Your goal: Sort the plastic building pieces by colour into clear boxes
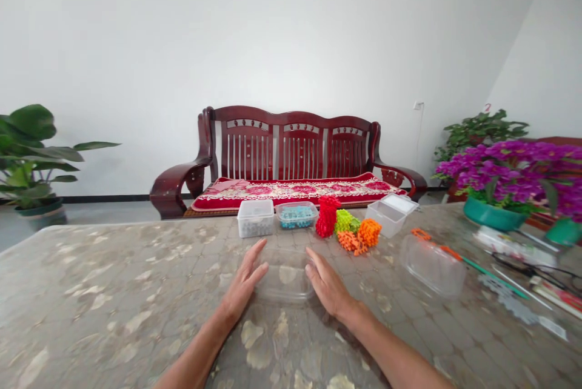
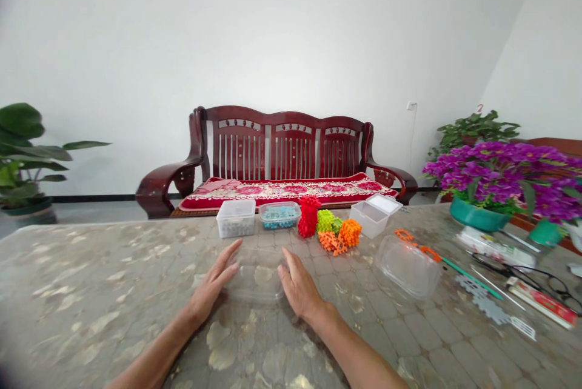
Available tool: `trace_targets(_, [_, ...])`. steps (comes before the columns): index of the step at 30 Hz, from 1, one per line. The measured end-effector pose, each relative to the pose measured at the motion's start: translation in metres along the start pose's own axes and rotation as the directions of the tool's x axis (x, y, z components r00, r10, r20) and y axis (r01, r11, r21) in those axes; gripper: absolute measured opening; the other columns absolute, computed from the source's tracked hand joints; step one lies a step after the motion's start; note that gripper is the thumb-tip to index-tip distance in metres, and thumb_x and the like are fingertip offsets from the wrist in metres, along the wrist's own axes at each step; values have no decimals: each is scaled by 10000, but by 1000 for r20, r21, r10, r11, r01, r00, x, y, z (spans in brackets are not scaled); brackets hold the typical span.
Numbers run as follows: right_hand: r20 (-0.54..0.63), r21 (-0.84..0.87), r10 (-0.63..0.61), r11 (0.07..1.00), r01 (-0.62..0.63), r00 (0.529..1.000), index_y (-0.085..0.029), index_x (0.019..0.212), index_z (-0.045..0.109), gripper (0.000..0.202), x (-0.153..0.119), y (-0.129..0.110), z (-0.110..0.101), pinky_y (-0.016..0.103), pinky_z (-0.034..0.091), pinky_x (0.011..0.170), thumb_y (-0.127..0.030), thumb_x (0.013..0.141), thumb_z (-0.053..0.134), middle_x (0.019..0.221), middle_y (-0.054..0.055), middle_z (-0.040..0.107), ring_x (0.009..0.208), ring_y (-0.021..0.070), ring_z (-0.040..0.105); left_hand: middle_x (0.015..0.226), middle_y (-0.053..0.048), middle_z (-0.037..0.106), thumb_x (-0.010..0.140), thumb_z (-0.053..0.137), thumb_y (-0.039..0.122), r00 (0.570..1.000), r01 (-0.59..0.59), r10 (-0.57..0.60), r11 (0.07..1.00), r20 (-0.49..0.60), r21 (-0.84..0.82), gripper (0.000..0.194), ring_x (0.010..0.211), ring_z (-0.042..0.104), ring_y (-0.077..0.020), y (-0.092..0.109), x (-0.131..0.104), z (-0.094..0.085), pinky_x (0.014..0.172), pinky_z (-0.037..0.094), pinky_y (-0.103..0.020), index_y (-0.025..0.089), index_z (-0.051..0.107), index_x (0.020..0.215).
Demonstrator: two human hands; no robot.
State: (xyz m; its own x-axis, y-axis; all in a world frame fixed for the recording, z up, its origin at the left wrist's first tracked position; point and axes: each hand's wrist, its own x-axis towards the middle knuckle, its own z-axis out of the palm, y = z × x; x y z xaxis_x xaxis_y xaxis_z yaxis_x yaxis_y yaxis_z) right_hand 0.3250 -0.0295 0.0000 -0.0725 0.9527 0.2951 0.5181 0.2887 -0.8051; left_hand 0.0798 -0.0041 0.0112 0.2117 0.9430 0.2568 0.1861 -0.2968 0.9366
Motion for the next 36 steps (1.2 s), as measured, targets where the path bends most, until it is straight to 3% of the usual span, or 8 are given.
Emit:
trace_targets(4, [-6,4,-53,999,53,999,-233,1403,517,499,8,1,1,443,355,1150,-466,981,390,1436,90,549,1342,224,485,1518,-140,433,814,643,563,1000,-4,5,997,21,-79,728,1403,408,-338,-6,4,3,1156,341,-501,224,458,1431])
trace_targets(7, [-77,16,-69,997,71,995,-238,1374,541,481,9,6,1,423,405,1111,-466,997,349,1395,82,587,1296,218,530,1511,-156,417,730,714,621,999,-31,33,997,29,-72,823,1384,424,-360,-10,5,3,1145,361,-500,224,484,1413])
trace_targets(11, [-262,-209,-146,974,91,954,-207,1309,572,429,15,15,-22,428,394,1093,-389,982,363,1310,104,635,1232,231,554,1525,-154,376,672,734,686,997,-62,64,997,44,-45,911,1389,406,-378,-13,4,3,1152,353,-512,239,480,1424])
trace_targets(15, [-454,-528,-204,846,-77,867,-139,1300,548,446,23,31,-65,467,377,1048,-321,901,465,1268,164,624,1183,292,523,1515,-161,382,633,736,732,995,-81,83,996,57,-38,978,1381,411,-394,-14,4,3,1148,362,-521,235,477,1435])
trace_targets(18, [-525,-608,-146,754,-249,839,-125,1275,541,466,23,45,-85,445,401,973,-329,857,505,1200,176,630,1114,306,532,1508,-160,393,616,737,746,994,-95,96,995,54,-24,995,1378,412,-401,-15,4,4,1150,359,-524,232,486,1431])
trace_targets(21, [-517,-643,-113,705,-298,848,-150,1242,550,441,21,51,-88,413,404,942,-354,853,512,1164,153,636,1071,296,545,1508,-157,392,596,736,762,994,-99,99,995,43,-23,1015,1375,413,-403,-17,4,4,1147,364,-524,241,488,1431])
trace_targets(29, [-389,-760,-120,602,-245,913,-149,1331,500,496,33,39,-76,402,362,976,-347,877,531,1295,163,595,1169,308,502,1509,-157,390,608,771,708,992,-120,121,992,41,-43,974,1369,414,-408,-23,5,4,1135,374,-538,248,503,1424])
trace_targets(36, [-342,-836,-64,477,-272,938,-126,1324,505,510,43,43,-76,412,378,904,-365,876,553,1218,174,635,1098,325,523,1509,-153,382,616,792,669,989,-135,138,989,44,-52,946,1369,417,-399,-29,6,5,1134,371,-539,258,506,1419])
